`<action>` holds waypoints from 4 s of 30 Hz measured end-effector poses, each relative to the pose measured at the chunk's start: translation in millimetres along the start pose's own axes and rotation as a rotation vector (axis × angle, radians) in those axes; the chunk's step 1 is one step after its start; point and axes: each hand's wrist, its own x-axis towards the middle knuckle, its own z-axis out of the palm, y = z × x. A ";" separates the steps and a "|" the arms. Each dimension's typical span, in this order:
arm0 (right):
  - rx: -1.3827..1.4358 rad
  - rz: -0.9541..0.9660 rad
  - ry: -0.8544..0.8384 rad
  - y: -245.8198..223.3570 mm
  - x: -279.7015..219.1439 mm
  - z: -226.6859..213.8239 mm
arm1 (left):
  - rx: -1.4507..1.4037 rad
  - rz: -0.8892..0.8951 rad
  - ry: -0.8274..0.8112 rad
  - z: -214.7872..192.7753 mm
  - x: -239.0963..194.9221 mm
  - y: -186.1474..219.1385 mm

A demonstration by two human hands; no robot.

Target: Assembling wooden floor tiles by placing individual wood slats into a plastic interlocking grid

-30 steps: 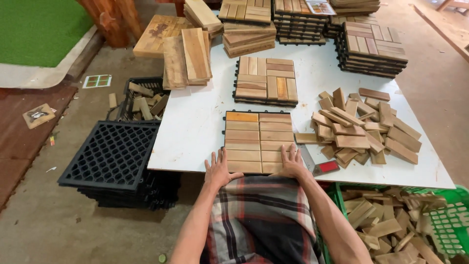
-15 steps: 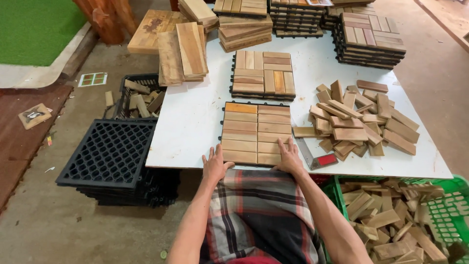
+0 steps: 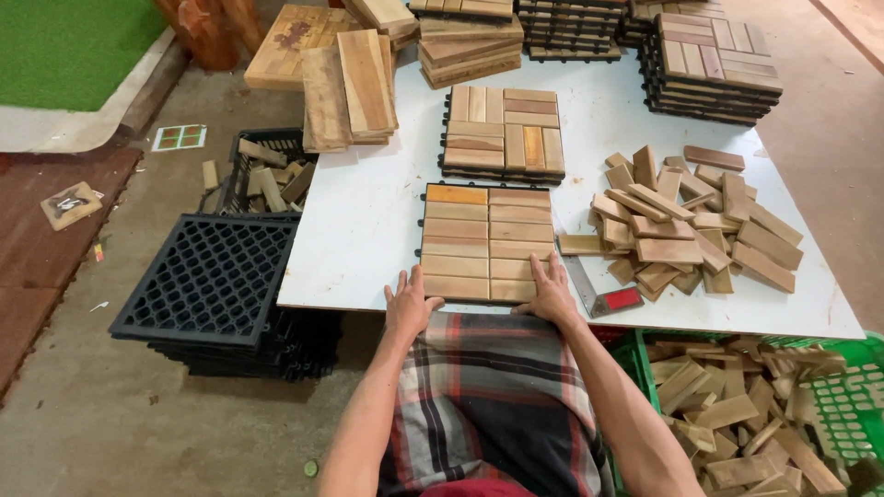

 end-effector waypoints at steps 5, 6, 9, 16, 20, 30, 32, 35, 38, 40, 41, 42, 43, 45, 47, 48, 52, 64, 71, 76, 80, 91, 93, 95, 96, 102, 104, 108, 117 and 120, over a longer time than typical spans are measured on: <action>-0.008 0.001 0.004 -1.6 -5.6 -2.0 | -0.002 -0.018 -0.006 -3.3 -1.9 3.6; -0.015 0.000 0.009 -1.5 -5.8 -2.8 | -0.004 -0.028 -0.014 -4.6 -1.1 5.1; -0.027 0.005 0.031 -4.9 -11.9 -9.8 | 0.134 -0.026 0.016 19.4 31.7 -11.1; 0.094 0.017 0.029 9.8 -0.3 1.2 | 0.106 0.056 0.129 4.5 19.0 -2.0; 0.104 0.058 -0.002 2.6 -8.1 -5.3 | 0.032 0.030 0.127 5.6 27.0 -0.8; 0.026 0.087 0.028 -31.3 -33.0 -33.3 | -0.069 0.129 0.194 -20.8 9.6 14.4; -0.023 0.086 0.054 -20.1 -28.6 -13.1 | -0.045 0.077 0.123 -31.7 3.3 15.0; -0.049 0.063 0.094 -29.6 -48.8 -13.9 | -0.043 -0.020 0.110 -36.5 2.1 15.2; 0.043 0.129 0.086 -32.1 -55.4 -25.6 | -0.085 -0.085 0.166 -36.2 9.5 19.0; 0.116 0.224 0.025 -31.9 -51.6 -24.2 | -0.096 -0.131 0.139 -30.2 13.1 12.5; 0.114 0.190 0.010 -33.4 -47.7 -23.2 | -0.104 -0.164 0.143 -25.1 17.1 6.9; 0.111 0.162 0.003 -32.2 -42.7 -26.8 | -0.115 -0.188 0.147 -19.4 24.7 6.3; 0.112 0.172 -0.005 -34.0 -59.6 -24.1 | -0.112 -0.189 0.134 -13.3 13.0 3.9; 0.090 0.091 -0.095 -47.5 -63.3 -37.4 | -0.156 -0.250 0.148 -18.9 18.6 6.2; 0.130 0.046 -0.087 -49.6 -61.5 -36.7 | -0.152 -0.261 0.178 -28.8 16.8 11.5; 0.170 0.005 -0.098 -49.7 -64.8 -33.1 | -0.146 -0.285 0.195 -30.9 10.5 12.2; 0.300 0.033 0.072 -15.1 -11.5 -6.3 | -0.131 -0.282 0.255 -35.1 0.0 18.4; 0.258 -0.056 0.294 3.2 120.2 -13.5 | -0.278 -0.080 0.318 8.0 17.5 -0.7; 0.017 -0.044 0.080 -25.5 96.2 -46.9 | -0.228 0.015 0.283 -6.2 13.0 4.7; -0.237 -0.008 0.154 -20.4 50.1 -34.6 | -0.342 0.034 0.328 -11.3 26.5 2.1; -0.196 0.003 0.137 -18.7 -3.8 -31.9 | -0.405 0.046 0.249 -8.6 50.0 -4.1; -0.108 0.042 -0.002 25.0 -17.3 -22.6 | -0.006 0.097 0.228 -31.0 14.1 31.6; -0.172 0.027 0.013 41.4 -4.9 -11.5 | 0.115 0.182 0.086 -33.6 -5.6 39.4; -0.135 0.033 -0.012 48.5 -11.2 -12.2 | 0.133 0.183 0.010 -24.4 -18.8 37.4; -0.089 0.039 0.006 47.1 -1.4 -19.5 | 0.163 0.215 -0.037 -28.3 -10.9 38.6; 0.016 0.084 0.101 48.4 0.4 -14.8 | 0.269 0.259 0.009 -30.0 8.3 38.5; 0.024 0.114 0.094 46.5 -3.6 -9.9 | 0.242 0.256 0.062 -32.7 6.6 38.8; 0.064 0.157 0.023 22.8 -32.2 -22.8 | 0.200 0.264 0.183 -18.0 19.0 20.1; -0.093 0.061 0.135 -2.3 -31.8 -12.4 | 0.398 0.587 0.170 11.7 18.6 45.1; 0.092 0.144 0.147 15.9 10.5 24.4 | 0.507 0.628 0.180 23.6 21.8 60.9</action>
